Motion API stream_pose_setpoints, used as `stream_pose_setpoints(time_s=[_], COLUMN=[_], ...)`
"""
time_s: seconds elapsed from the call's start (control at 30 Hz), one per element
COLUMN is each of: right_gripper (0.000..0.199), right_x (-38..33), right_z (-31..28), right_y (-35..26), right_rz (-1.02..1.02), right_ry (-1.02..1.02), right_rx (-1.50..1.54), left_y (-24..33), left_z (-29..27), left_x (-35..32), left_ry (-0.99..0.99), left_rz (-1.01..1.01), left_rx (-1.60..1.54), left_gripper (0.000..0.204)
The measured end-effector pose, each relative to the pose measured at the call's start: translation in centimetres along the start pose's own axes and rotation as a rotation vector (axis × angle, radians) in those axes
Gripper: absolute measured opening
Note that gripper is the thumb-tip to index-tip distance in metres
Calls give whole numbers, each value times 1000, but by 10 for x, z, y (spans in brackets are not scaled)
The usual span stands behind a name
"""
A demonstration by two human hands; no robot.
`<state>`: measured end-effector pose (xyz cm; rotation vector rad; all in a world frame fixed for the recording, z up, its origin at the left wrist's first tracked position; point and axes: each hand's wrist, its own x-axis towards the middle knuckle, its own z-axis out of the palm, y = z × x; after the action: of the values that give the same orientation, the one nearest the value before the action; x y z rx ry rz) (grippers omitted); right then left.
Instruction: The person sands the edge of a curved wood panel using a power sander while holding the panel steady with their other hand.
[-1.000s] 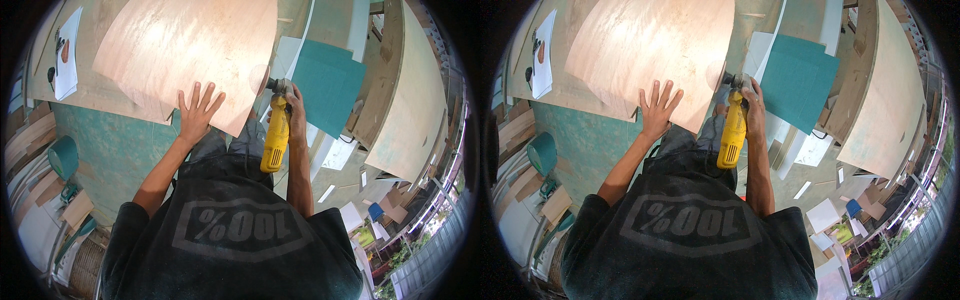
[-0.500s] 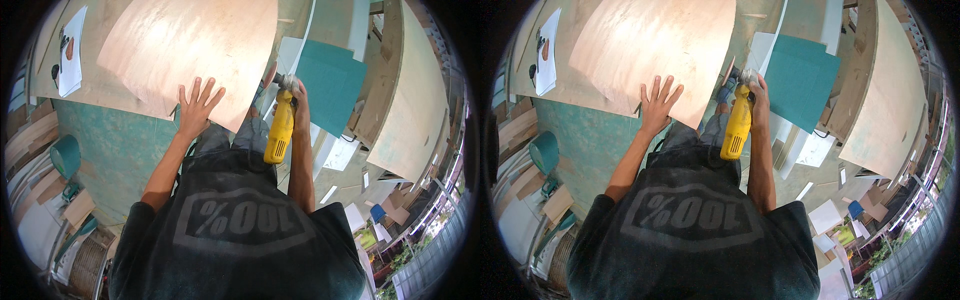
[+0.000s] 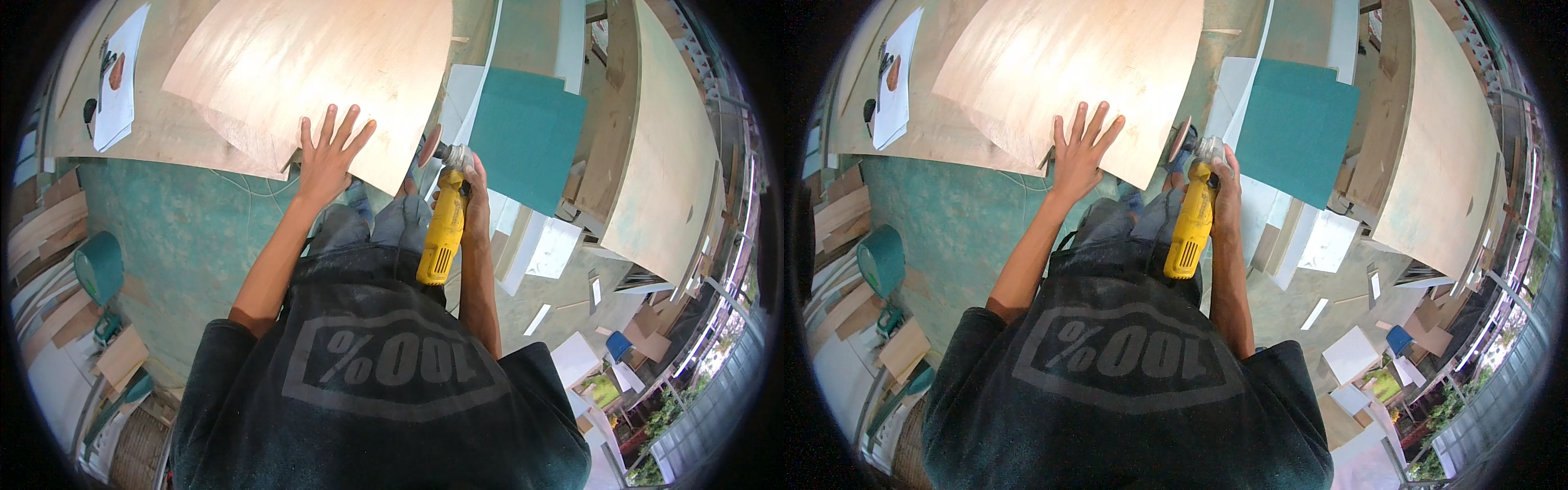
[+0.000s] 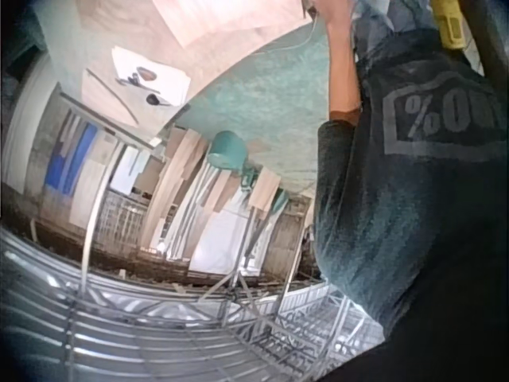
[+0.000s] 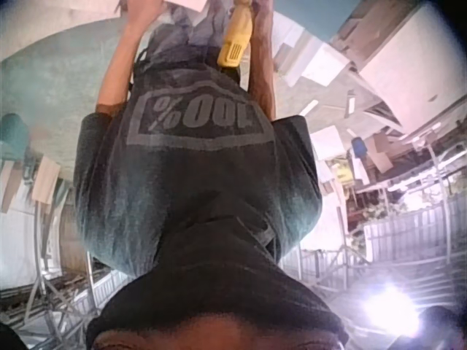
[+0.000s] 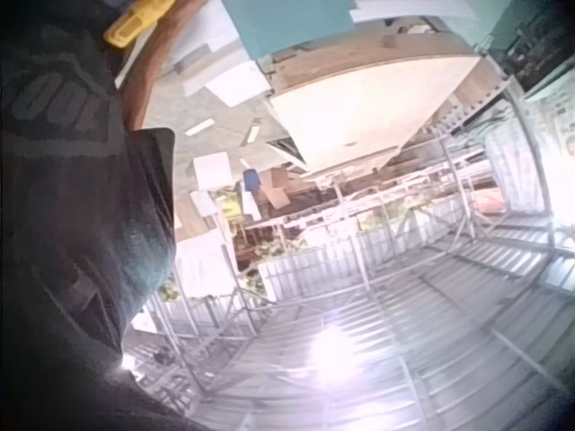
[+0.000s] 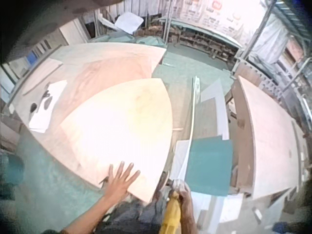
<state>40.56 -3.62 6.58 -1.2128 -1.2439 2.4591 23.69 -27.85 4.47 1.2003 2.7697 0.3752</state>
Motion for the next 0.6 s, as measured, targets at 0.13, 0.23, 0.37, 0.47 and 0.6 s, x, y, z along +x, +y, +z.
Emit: stream_pose_setpoints(time_s=[0.13,0.23,0.37,0.47,0.6], right_gripper=[78,79,80,80,81], right_x=[-20,-38,-56,-64,-68], right_z=[4,3,5,7,14], right_y=[10,20,29,37,46], right_rz=[11,-10,6,21,38], right_ry=[23,-5,-4,-8,-9], right_rx=[10,29,36,46,38], left_y=[-1,0,0,-2,-5], left_z=[6,8,10,13,15], left_x=[-1,0,0,1,0], left_ry=[36,11,39,60,74], left_rz=[13,9,15,31,41], left_rx=[98,90,92,102,124], left_gripper=[113,112,112,117,128])
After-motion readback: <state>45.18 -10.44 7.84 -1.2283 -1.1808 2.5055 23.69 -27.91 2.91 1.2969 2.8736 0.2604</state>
